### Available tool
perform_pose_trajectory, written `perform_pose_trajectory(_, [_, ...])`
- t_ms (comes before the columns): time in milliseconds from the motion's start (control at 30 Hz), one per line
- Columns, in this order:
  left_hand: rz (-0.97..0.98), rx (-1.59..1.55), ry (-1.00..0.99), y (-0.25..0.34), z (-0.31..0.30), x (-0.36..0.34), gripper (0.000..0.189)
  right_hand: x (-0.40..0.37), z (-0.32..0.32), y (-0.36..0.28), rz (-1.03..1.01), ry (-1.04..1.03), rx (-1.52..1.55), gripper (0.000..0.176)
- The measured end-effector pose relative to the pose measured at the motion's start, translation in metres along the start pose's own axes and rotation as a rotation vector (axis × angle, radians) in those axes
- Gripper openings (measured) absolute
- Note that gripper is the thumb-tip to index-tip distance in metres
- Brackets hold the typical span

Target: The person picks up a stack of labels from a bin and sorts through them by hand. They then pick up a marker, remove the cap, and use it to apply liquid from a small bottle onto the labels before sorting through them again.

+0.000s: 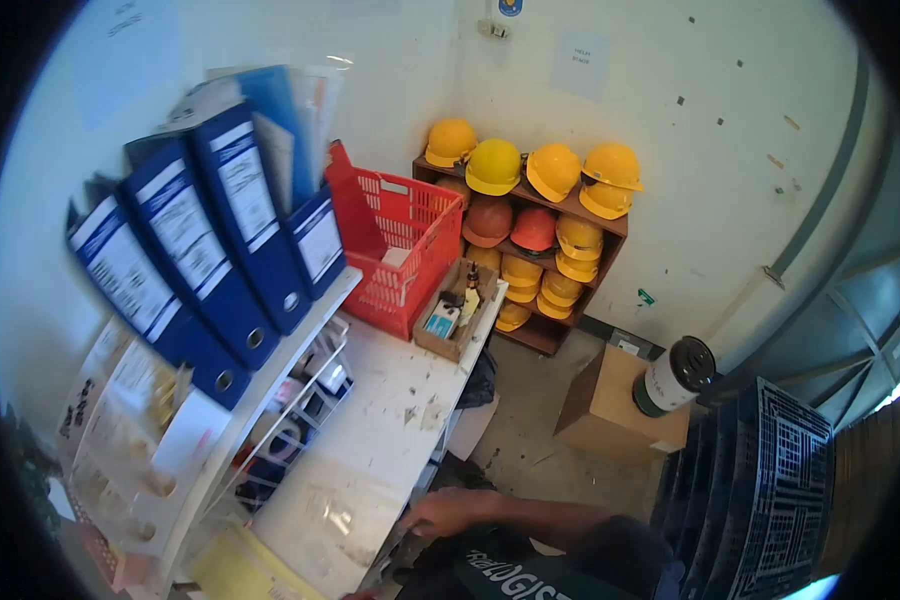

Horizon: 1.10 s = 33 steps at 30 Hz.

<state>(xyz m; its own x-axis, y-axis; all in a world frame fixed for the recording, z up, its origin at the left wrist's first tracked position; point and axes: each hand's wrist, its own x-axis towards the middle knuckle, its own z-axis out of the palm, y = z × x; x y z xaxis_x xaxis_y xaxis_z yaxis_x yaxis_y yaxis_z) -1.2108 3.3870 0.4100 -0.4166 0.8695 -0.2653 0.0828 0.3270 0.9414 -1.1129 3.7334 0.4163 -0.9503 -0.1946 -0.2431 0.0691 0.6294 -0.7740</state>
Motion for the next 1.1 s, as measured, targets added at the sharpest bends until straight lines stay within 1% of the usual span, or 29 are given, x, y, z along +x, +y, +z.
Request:
perform_pose_trajectory(33, [0.121,0.198,0.111,0.005,0.009,0.033,0.033,-0.002,-0.018,0.026,-0.009,-0.009,0.005,0.033])
perform_pose_trajectory(67, [0.143,0.215,0.27,0.034,0.024,0.068,0.028,-0.001,-0.038,0.048,0.017,0.177,0.071,0.03])
perform_pose_trajectory(100, [0.134,0.195,0.374,0.026,0.031,0.101,0.029,0.0,-0.059,0.07,0.048,0.365,0.144,0.027])
perform_pose_trajectory(167, [0.002,0.343,0.51,0.036,0.046,0.167,0.028,-0.005,-0.098,0.119,0.101,0.575,-0.204,0.024])
perform_pose_trajectory(200, [0.084,0.461,0.571,0.037,0.053,0.2,0.025,-0.014,-0.125,0.127,0.114,0.673,-0.132,0.024])
perform_pose_trajectory(267, [0.166,0.621,0.599,0.027,0.06,0.262,0.024,-0.032,-0.178,0.14,0.134,0.878,0.027,0.02])
perform_pose_trajectory(300, [0.046,0.757,0.585,0.035,0.067,0.283,0.026,-0.038,-0.195,0.149,0.134,0.978,0.111,0.017])
perform_pose_trajectory(333, [-0.03,0.842,0.571,0.037,0.074,0.298,0.03,-0.042,-0.201,0.165,0.126,0.949,0.127,0.017])
perform_pose_trajectory(367, [-0.065,0.837,0.587,0.037,0.079,0.313,0.03,-0.046,-0.204,0.189,0.146,1.07,0.302,0.016])
perform_pose_trajectory(400, [-0.064,0.898,0.634,0.036,0.08,0.325,0.032,-0.048,-0.202,0.214,0.173,1.183,0.484,0.016])
perform_pose_trajectory(433, [-0.06,0.963,0.678,0.039,0.081,0.332,0.034,-0.053,-0.19,0.24,0.2,1.255,0.59,0.017])
perform_pose_trajectory(467, [-0.097,0.963,0.691,0.049,0.085,0.335,0.034,-0.061,-0.164,0.269,0.23,1.325,0.697,0.018])
perform_pose_trajectory(533, [-0.083,1.066,0.888,0.067,0.1,0.329,0.036,-0.081,-0.085,0.342,0.519,1.286,0.666,0.02])
perform_pose_trajectory(567, [-0.143,1.074,0.92,0.063,0.11,0.321,0.036,-0.092,-0.077,0.33,0.688,1.083,0.721,0.026])
perform_pose_trajectory(600, [-0.082,0.964,0.918,0.055,0.123,0.306,0.034,-0.106,-0.065,0.316,0.843,0.849,0.755,0.032])
perform_pose_trajectory(633, [-0.019,0.86,0.933,0.05,0.136,0.287,0.032,-0.115,0.038,0.406,0.834,0.587,0.699,0.04])
perform_pose_trajectory(667, [-0.003,0.805,0.864,0.054,0.153,0.27,0.028,-0.123,0.134,0.489,0.786,0.334,0.624,0.048])
perform_pose_trajectory(700, [0.021,0.748,0.801,0.056,0.17,0.251,0.025,-0.121,0.105,0.466,0.707,0.319,0.844,0.051])
perform_pose_trajectory(733, [-0.199,0.449,0.828,-0.009,0.198,0.217,0.022,-0.12,0.078,0.448,0.638,0.294,1.077,0.055])
perform_pose_trajectory(767, [-0.388,0.134,0.836,-0.067,0.22,0.189,0.019,-0.116,0.036,0.415,0.585,0.254,1.298,0.058])
perform_pose_trajectory(800, [-0.409,0.138,0.877,-0.054,0.227,0.185,0.019,-0.107,0.033,0.414,0.572,0.205,1.295,0.058])
perform_pose_trajectory(867, [-0.295,0.191,1.12,-0.012,0.244,0.2,0.015,-0.108,0.015,0.429,0.383,0.216,1.069,0.052])
perform_pose_trajectory(900, [-0.294,0.18,1.108,-0.005,0.235,0.205,0.015,-0.101,0.011,0.445,0.396,0.225,1.063,0.052])
perform_pose_trajectory(933, [-0.204,0.321,1.168,0.0,0.227,0.214,0.013,-0.098,0.012,0.474,0.493,0.045,0.555,0.046])
perform_pose_trajectory(967, [-0.098,0.437,1.198,0.008,0.221,0.229,0.012,-0.118,0.007,0.492,0.61,-0.141,0.05,0.042])
perform_pose_trajectory(1000, [-0.033,0.466,1.196,0.02,0.21,0.245,0.011,-0.135,-0.018,0.499,0.523,0.114,-0.013,0.034])
perform_pose_trajectory(1033, [0.036,0.491,1.208,0.034,0.192,0.261,0.011,-0.129,-0.062,0.502,0.418,0.359,-0.104,0.031])
perform_pose_trajectory(1067, [0.041,0.533,1.179,0.051,0.179,0.274,0.014,-0.103,-0.141,0.421,0.456,0.873,0.529,0.023])
perform_pose_trajectory(1100, [0.043,0.588,1.166,0.06,0.167,0.287,0.017,-0.087,-0.199,0.37,0.379,1.1,0.519,0.019])
